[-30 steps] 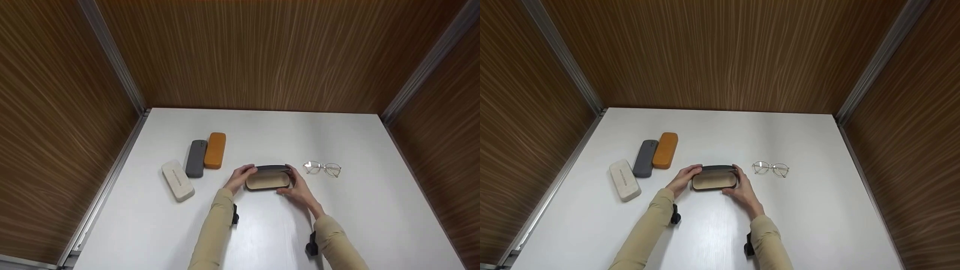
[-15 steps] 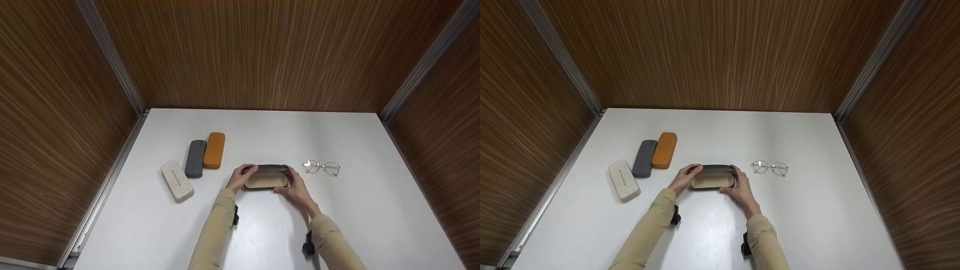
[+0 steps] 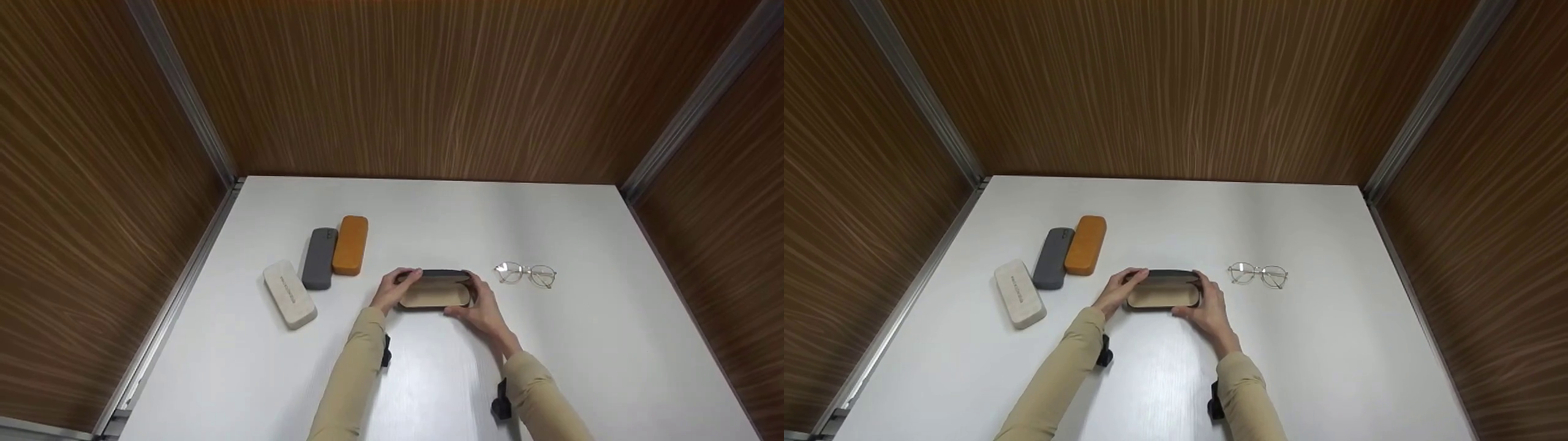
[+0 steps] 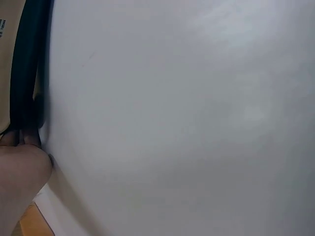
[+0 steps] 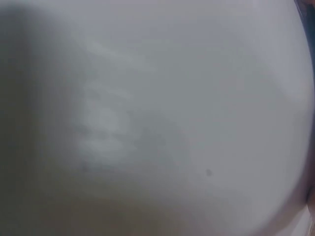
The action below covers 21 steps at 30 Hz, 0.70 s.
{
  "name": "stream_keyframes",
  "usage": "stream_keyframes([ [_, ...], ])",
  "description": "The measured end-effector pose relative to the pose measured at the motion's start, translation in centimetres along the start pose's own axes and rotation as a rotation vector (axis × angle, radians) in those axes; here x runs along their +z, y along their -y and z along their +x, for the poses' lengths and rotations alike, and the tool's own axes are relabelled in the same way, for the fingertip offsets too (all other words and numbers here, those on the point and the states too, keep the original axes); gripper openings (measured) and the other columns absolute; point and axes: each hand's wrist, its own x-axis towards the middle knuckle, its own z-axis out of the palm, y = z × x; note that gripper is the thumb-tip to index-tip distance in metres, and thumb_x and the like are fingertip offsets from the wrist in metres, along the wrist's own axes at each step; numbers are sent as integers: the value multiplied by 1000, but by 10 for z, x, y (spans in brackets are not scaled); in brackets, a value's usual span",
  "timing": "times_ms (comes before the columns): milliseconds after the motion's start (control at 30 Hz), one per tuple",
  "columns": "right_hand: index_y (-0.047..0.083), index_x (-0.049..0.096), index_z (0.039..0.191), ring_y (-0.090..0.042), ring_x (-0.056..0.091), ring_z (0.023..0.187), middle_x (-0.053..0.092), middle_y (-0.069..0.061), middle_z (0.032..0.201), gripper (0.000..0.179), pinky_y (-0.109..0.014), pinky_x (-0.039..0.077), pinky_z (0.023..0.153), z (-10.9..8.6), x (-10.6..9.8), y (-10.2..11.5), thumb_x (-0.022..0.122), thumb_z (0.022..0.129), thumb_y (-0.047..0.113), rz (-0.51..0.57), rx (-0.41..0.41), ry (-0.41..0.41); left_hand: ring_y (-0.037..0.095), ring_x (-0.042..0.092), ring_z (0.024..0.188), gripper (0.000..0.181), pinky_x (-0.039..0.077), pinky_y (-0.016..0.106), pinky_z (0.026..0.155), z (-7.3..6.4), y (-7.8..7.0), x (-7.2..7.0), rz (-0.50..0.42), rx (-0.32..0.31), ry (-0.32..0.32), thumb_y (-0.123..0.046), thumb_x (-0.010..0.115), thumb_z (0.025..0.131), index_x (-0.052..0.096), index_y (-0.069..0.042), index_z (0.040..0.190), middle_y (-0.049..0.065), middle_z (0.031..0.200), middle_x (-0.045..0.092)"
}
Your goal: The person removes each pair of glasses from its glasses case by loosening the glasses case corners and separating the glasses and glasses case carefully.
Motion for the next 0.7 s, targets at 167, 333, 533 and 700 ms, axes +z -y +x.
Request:
stream_keyframes([
  [167,-2,47,145,-40,53,121,62,-22,128,95,-57,33,114,-2,1,-1,95,67,24,-65,-27,-23,26,58,123,42,45,41,110,-4,-3,-2,5,15,21,-36,64,99,66,-6,128,13,131,65],
  [333,-2,54,140,-39,54,115,65,-23,122,93,-56,33,110,0,2,-3,97,62,23,-109,-41,-62,30,57,126,39,44,43,113,-13,-13,-5,-8,52,70,-27,62,101,64,-1,130,18,134,64],
  [533,0,50,144,-39,53,115,62,-23,122,98,-55,36,109,0,1,0,97,63,27,-128,16,-52,29,59,124,41,45,43,112,-16,-17,-10,-30,65,112,-23,64,99,62,2,132,19,132,65],
  [700,6,46,148,-37,52,115,64,-20,122,103,-54,35,107,1,0,1,97,62,30,-136,62,-40,28,55,131,46,40,41,117,-9,-7,-12,2,60,150,-25,65,99,60,0,137,16,136,63],
])
